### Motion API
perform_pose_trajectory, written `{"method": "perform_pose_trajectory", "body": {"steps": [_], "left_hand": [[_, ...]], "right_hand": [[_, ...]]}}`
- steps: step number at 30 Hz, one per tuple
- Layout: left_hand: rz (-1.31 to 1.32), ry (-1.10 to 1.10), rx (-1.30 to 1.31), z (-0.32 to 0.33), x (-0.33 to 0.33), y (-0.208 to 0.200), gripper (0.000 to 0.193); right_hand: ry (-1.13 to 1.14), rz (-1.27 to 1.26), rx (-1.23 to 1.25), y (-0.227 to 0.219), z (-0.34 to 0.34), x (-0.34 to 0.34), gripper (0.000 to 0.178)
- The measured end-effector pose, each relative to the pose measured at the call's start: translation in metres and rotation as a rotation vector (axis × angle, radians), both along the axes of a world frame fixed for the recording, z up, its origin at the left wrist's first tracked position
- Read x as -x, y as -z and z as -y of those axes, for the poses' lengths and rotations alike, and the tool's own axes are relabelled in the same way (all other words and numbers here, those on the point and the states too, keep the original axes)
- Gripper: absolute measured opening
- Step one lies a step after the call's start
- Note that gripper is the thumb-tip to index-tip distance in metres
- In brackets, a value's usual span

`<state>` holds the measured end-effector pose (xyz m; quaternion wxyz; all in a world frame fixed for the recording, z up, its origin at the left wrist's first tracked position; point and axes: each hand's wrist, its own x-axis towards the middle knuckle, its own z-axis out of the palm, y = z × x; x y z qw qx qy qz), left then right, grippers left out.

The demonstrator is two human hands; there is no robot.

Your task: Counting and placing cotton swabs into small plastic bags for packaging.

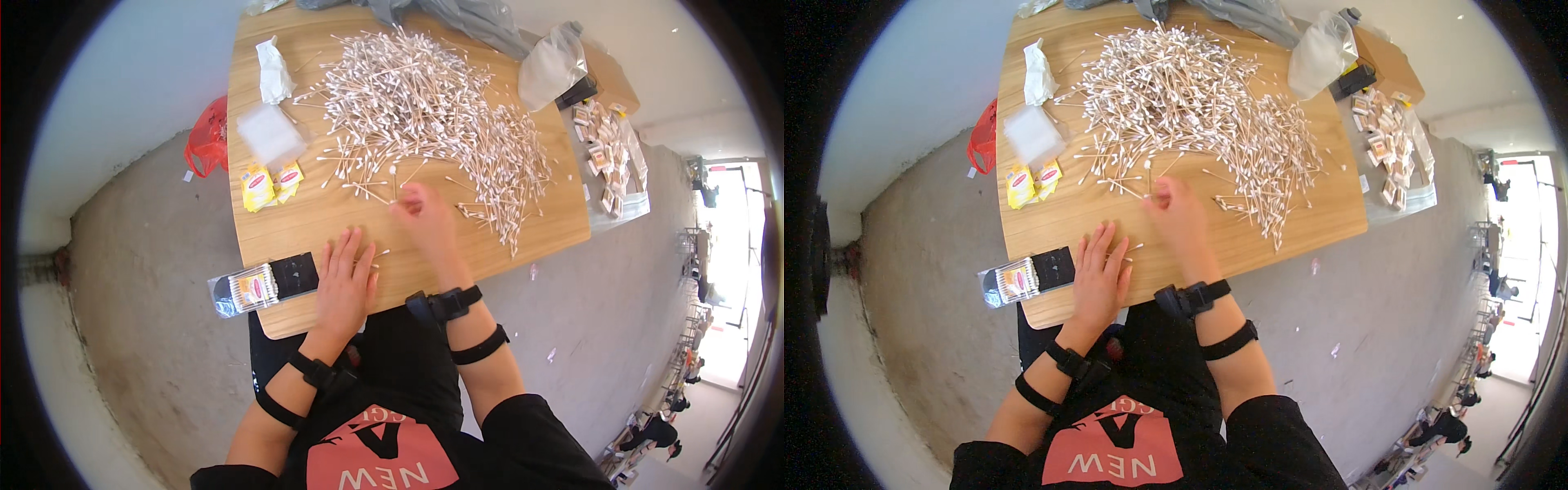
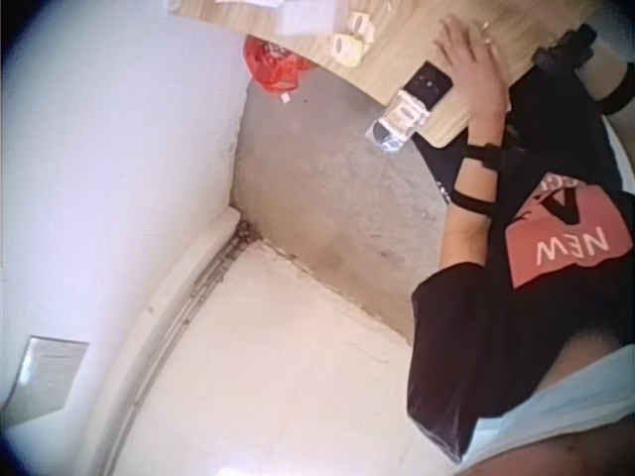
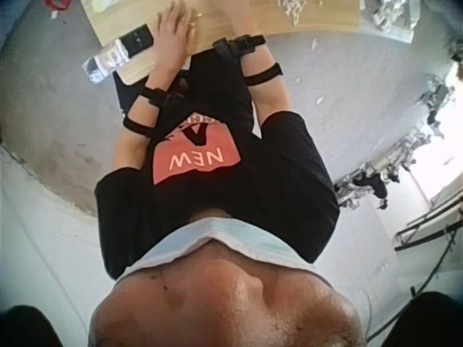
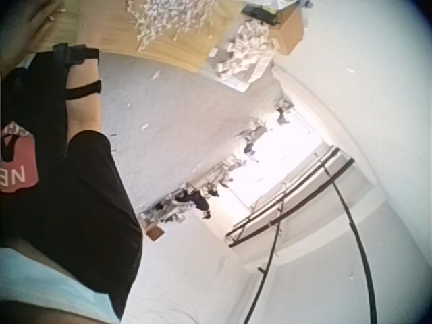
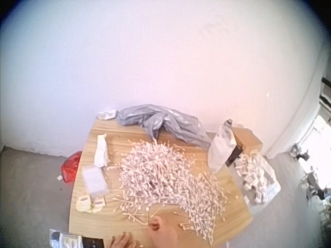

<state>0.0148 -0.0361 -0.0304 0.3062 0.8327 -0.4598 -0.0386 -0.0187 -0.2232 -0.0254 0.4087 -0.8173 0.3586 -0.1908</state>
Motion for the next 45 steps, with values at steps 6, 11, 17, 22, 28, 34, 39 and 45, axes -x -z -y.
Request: {"method": "perform_pose_trajectory", "body": {"steps": [6,11,17,22,28,34,39,45], "left_hand": [[-0.016,-0.025,0.116,0.001,-0.001,0.002,0.024],[-0.010,0.000,0.092,0.001,-0.006,0.006,0.020],[0.016,0.037,0.022,0.011,-0.008,-0.001,0.040],[0.086,0.150,-0.184,0.005,-0.004,-0.014,0.069],[0.047,0.162,-0.263,-0.012,0.007,-0.016,0.078],[0.048,0.097,-0.225,-0.003,0.007,-0.015,0.080],[0.046,0.042,-0.154,0.011,0.004,-0.008,0.084],[0.060,0.071,-0.178,-0.002,0.009,-0.005,0.088]], "right_hand": [[-0.088,-0.066,0.127,0.008,0.003,0.007,0.019],[-0.039,0.028,0.004,0.003,0.028,0.044,0.020],[0.386,0.187,0.304,-0.011,0.070,0.062,0.017],[0.132,0.160,0.142,-0.006,0.045,0.042,0.020],[-0.169,-0.110,0.079,-0.015,-0.015,-0.019,0.028],[-0.221,-0.116,-0.001,-0.001,-0.004,-0.018,0.016],[-0.237,-0.026,-0.170,0.005,0.000,0.009,0.010],[-0.125,-0.070,-0.039,-0.001,-0.006,0.013,0.012]]}}
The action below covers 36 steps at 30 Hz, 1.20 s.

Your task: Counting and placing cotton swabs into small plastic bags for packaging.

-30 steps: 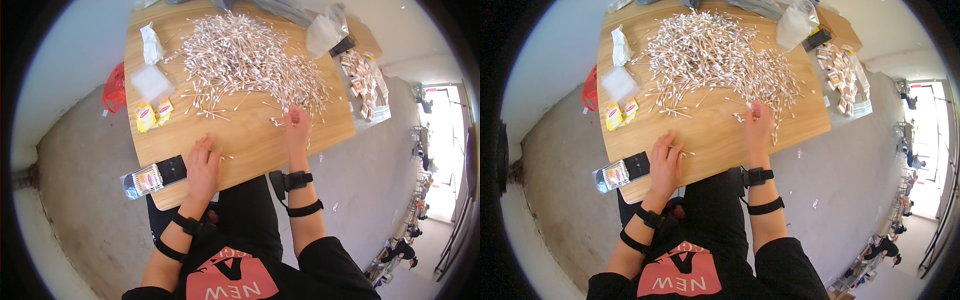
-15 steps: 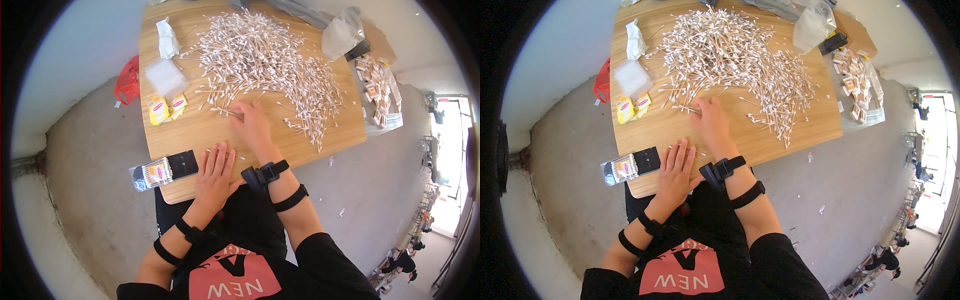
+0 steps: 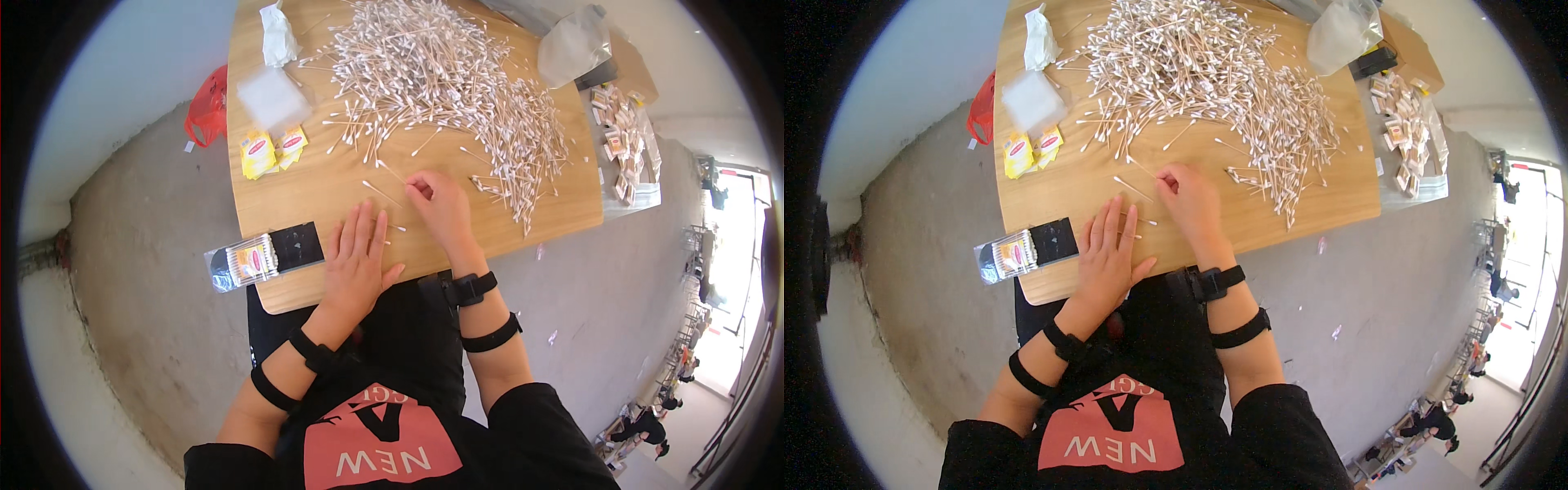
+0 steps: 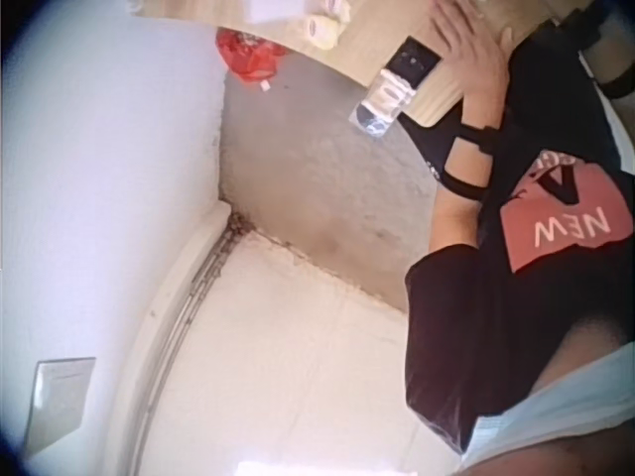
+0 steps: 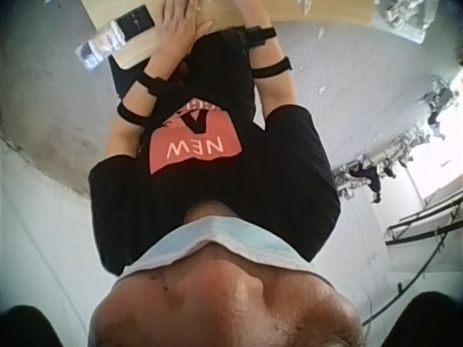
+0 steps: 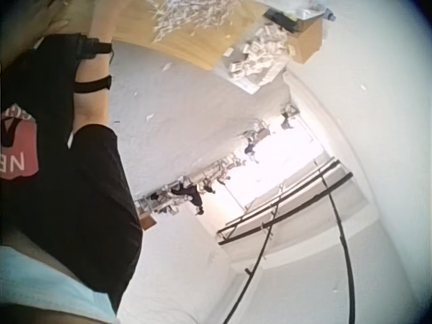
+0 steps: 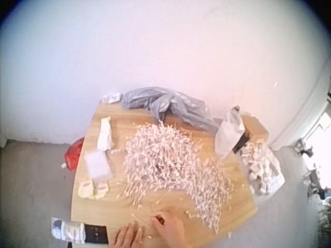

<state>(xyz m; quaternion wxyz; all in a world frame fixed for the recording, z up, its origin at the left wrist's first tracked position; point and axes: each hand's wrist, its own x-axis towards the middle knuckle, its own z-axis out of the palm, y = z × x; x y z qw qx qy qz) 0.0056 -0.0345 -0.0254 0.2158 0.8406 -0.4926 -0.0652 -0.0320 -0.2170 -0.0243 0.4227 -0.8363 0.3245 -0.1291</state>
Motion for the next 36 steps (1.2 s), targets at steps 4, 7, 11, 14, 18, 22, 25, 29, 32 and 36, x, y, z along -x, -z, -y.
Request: {"method": "perform_pose_trajectory", "body": {"steps": [4,7,11,14,18,22,25,29,32,36], "left_hand": [[-0.057,-0.024,-0.030,-0.008,-0.003,-0.004,0.095],[-0.053,-0.090,0.024,-0.015,-0.018,-0.008,0.099],[-0.036,-0.133,0.058,-0.024,-0.028,-0.013,0.096],[-0.003,-0.133,0.061,-0.027,-0.031,-0.013,0.094],[-0.041,-0.080,0.038,-0.004,-0.027,-0.012,0.098],[-0.054,0.028,0.068,0.037,-0.030,-0.011,0.106],[-0.031,0.061,0.040,0.042,-0.033,-0.005,0.105],[-0.076,0.135,-0.035,0.020,-0.025,-0.013,0.101],[-0.078,0.120,0.029,-0.002,-0.015,-0.010,0.102],[-0.076,0.080,0.077,0.000,-0.009,-0.006,0.101]], "right_hand": [[0.000,0.081,0.110,-0.003,-0.012,-0.002,0.011],[-0.156,-0.047,0.154,-0.010,-0.017,0.003,0.013],[-0.089,-0.082,0.079,-0.002,-0.022,0.011,0.013],[-0.079,-0.062,-0.032,-0.005,-0.016,0.022,0.011],[0.240,0.095,0.005,-0.003,0.017,0.046,0.009],[0.422,0.210,0.184,0.006,0.036,0.052,0.011],[0.331,0.209,0.120,0.010,0.029,0.046,0.016],[0.231,0.164,0.088,0.013,0.027,0.015,0.023],[0.218,-0.062,0.347,0.012,0.029,-0.022,0.031],[0.245,-0.225,0.359,0.006,0.039,-0.041,0.029]]}}
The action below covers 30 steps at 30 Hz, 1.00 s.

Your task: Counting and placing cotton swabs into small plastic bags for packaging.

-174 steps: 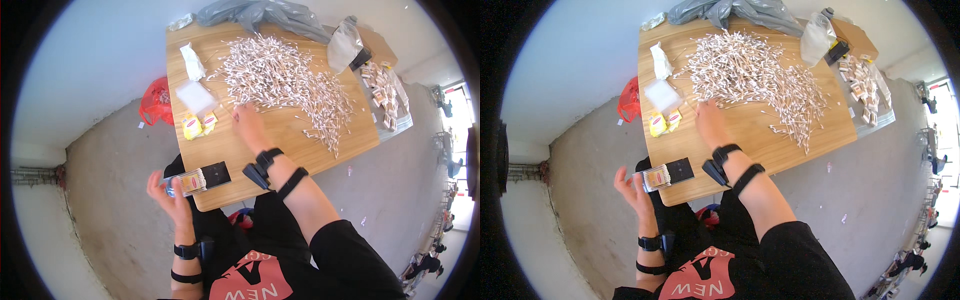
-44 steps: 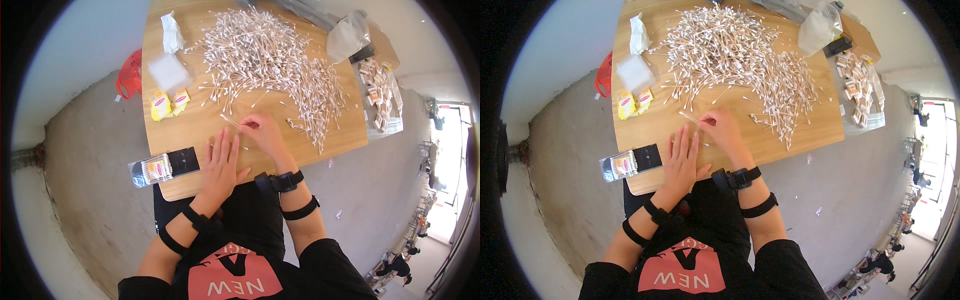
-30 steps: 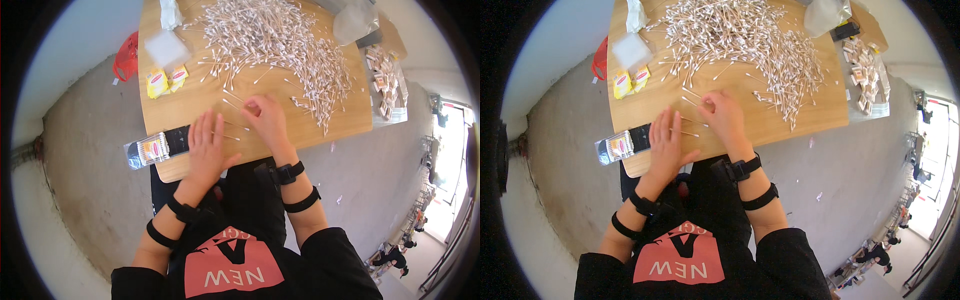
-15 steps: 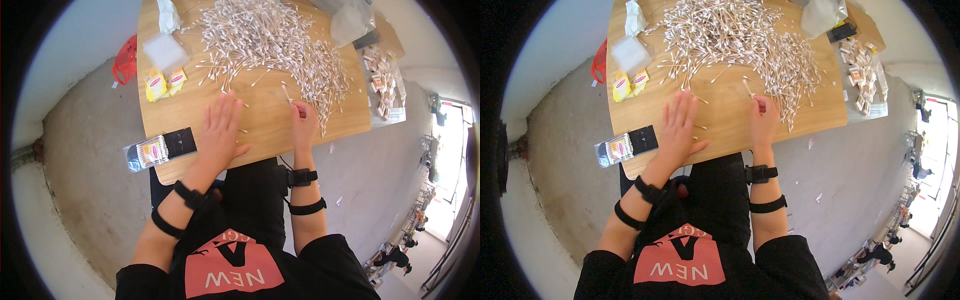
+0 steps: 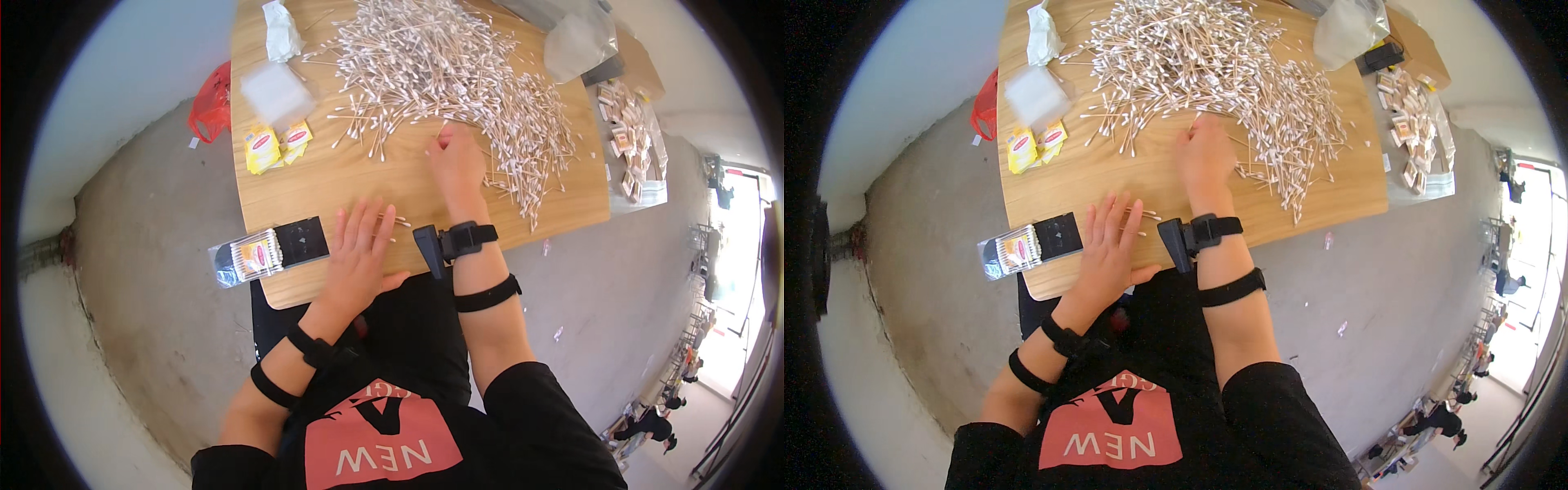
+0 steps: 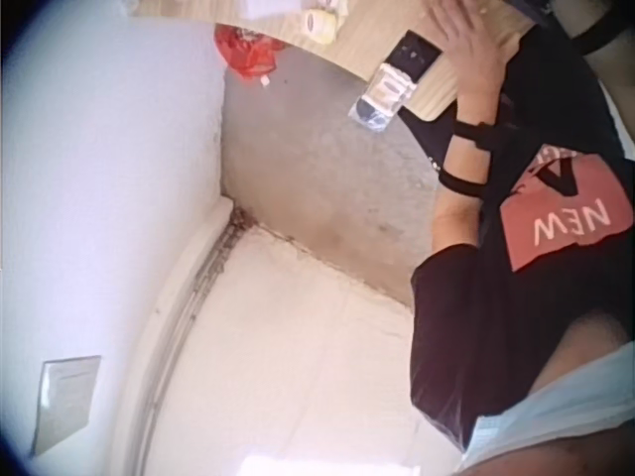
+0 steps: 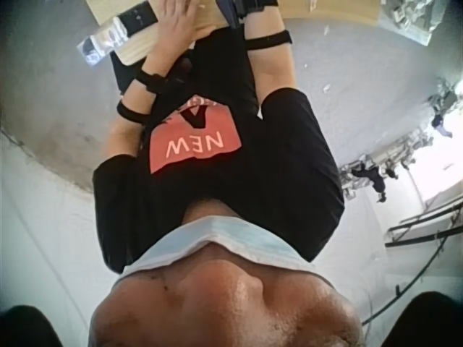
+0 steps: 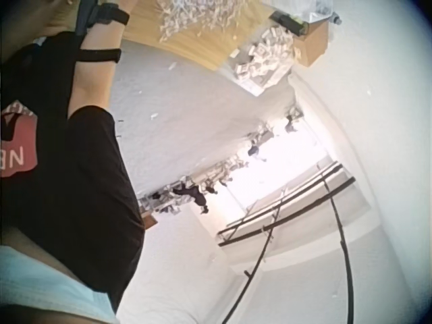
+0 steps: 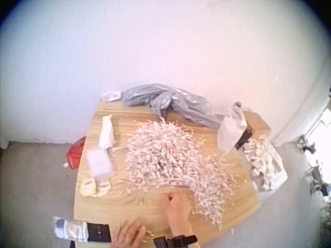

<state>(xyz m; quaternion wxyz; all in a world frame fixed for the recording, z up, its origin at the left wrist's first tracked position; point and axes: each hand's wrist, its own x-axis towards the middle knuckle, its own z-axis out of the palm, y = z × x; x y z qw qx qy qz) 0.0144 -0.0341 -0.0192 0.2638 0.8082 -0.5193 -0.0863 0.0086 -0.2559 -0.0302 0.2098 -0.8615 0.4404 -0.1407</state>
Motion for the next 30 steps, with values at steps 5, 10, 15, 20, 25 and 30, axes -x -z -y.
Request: {"method": "perform_pose_trajectory", "body": {"steps": [5,10,15,20,25,30], "left_hand": [[0.026,-0.072,-0.097,0.005,0.001,0.003,0.099],[0.074,-0.062,-0.085,0.007,0.002,0.007,0.097],[0.140,-0.066,-0.127,0.006,0.003,0.007,0.089],[0.017,-0.096,0.001,0.002,0.006,0.011,0.081],[0.093,-0.101,-0.025,0.001,0.004,0.009,0.081],[0.044,-0.086,-0.045,0.003,0.002,0.007,0.084]], "right_hand": [[-0.202,-0.003,-0.256,0.000,-0.022,0.027,0.026],[-0.293,0.352,-0.393,0.007,-0.050,0.011,0.020],[-0.234,0.154,-0.162,0.001,-0.046,-0.028,0.019],[-0.301,0.095,-0.354,0.003,-0.032,-0.003,0.016],[-0.366,0.181,-0.574,-0.003,-0.037,0.027,0.015],[-0.436,0.214,-0.534,-0.003,-0.046,0.034,0.016]]}}
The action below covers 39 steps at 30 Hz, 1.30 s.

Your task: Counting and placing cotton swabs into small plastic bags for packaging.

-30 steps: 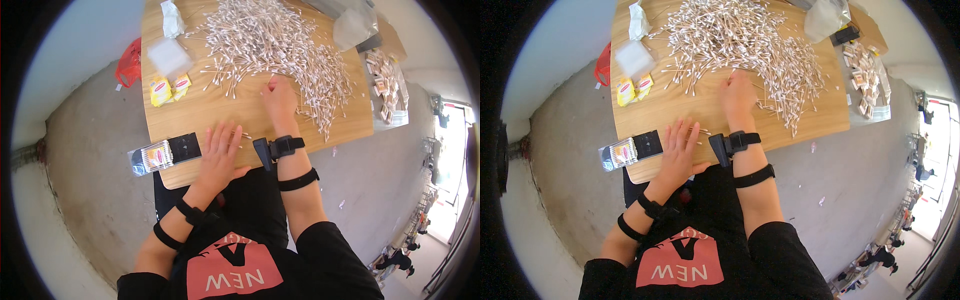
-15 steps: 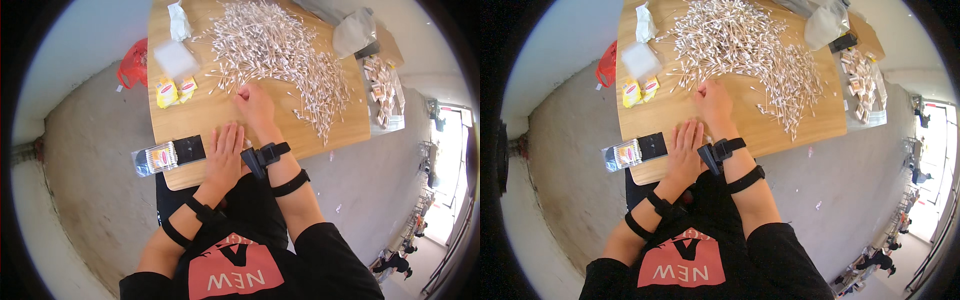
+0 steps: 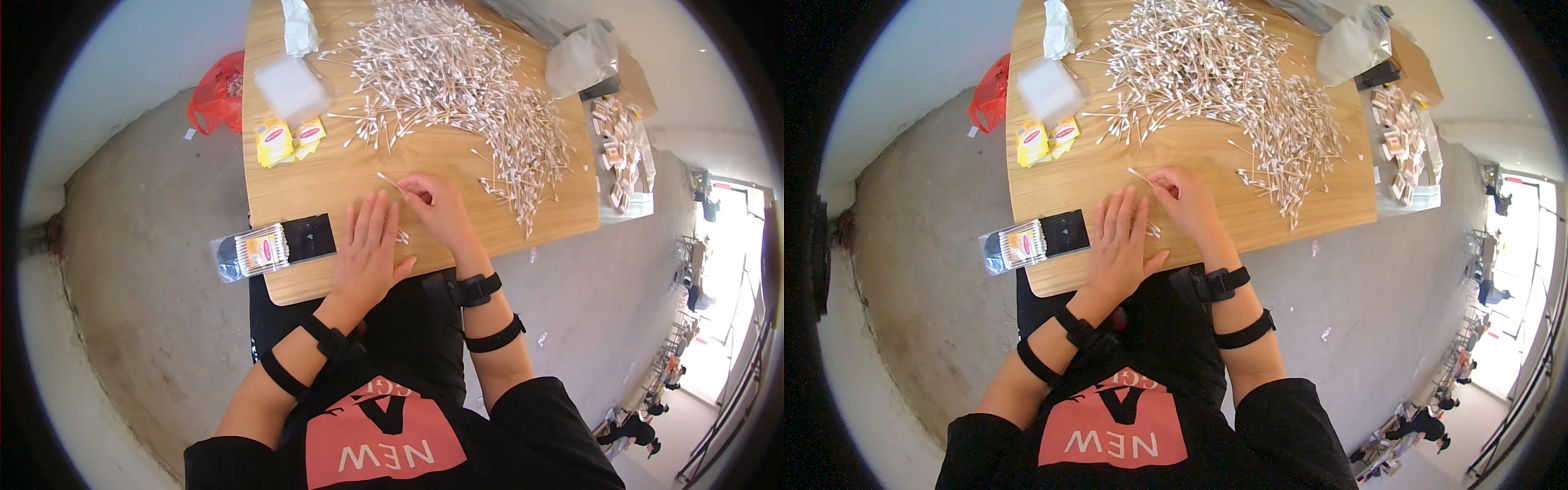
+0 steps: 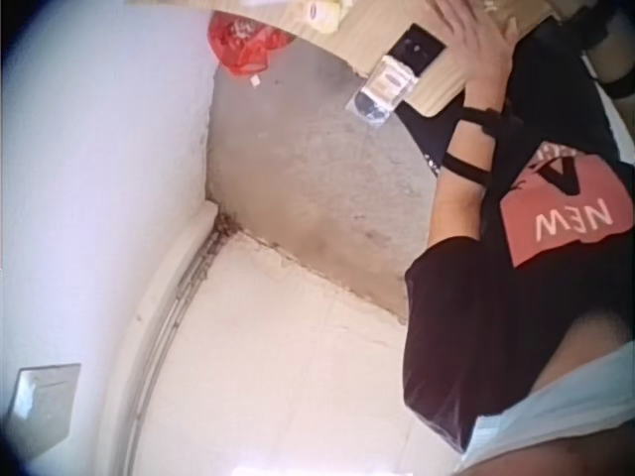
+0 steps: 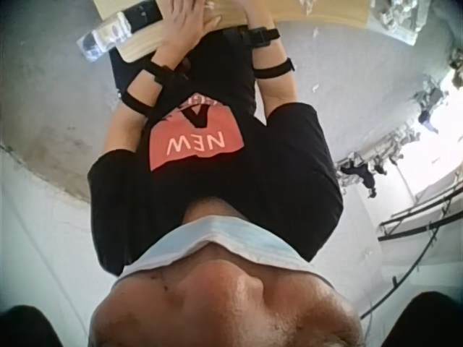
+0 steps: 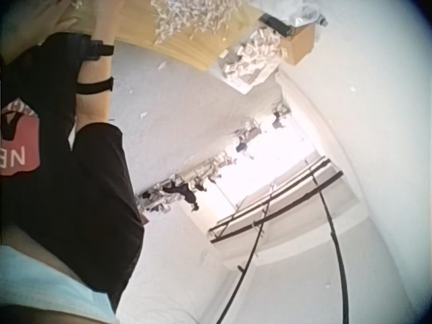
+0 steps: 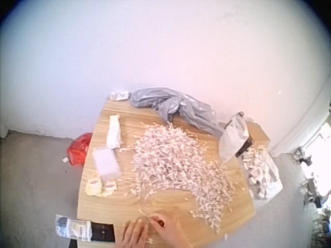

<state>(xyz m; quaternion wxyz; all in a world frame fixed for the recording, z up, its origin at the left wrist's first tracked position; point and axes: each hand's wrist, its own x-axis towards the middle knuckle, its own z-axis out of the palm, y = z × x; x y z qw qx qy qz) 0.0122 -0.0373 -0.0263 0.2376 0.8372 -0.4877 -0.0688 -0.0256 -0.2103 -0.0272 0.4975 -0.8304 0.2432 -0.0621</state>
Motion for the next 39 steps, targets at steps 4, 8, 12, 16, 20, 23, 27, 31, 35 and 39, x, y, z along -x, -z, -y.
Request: {"method": "perform_pose_trajectory", "body": {"steps": [4,8,12,16,20,23,27,31,35,39], "left_hand": [[-0.018,-0.005,0.006,0.000,-0.001,0.000,0.088],[-0.022,0.006,-0.013,0.000,-0.001,0.000,0.092],[-0.010,0.006,-0.052,0.000,0.000,0.000,0.092],[-0.017,-0.002,-0.035,0.002,-0.001,0.001,0.092],[0.005,-0.001,-0.048,0.004,0.000,0.000,0.092],[0.007,-0.004,-0.052,0.002,0.000,0.000,0.092],[0.021,-0.002,-0.049,0.002,0.000,-0.001,0.091],[0.029,0.003,-0.053,0.003,0.001,0.001,0.091],[0.025,-0.006,-0.061,0.003,0.001,0.002,0.090],[0.018,-0.009,-0.050,0.003,0.001,0.000,0.089]], "right_hand": [[-0.056,-0.024,0.074,-0.007,-0.003,-0.001,0.018],[-0.081,-0.035,0.214,-0.009,-0.009,0.002,0.016],[0.033,0.041,0.276,-0.010,-0.020,0.010,0.015],[0.052,0.034,0.411,-0.007,-0.019,0.016,0.017],[0.004,0.101,0.521,-0.001,-0.017,0.021,0.020],[-0.015,0.102,0.546,-0.003,-0.019,0.020,0.021],[-0.034,0.111,0.551,-0.002,-0.019,0.022,0.021],[-0.101,0.109,0.571,-0.005,-0.015,0.022,0.022],[-0.178,0.045,0.589,-0.011,-0.010,0.020,0.023],[-0.165,0.028,0.470,-0.010,-0.006,0.020,0.019]]}}
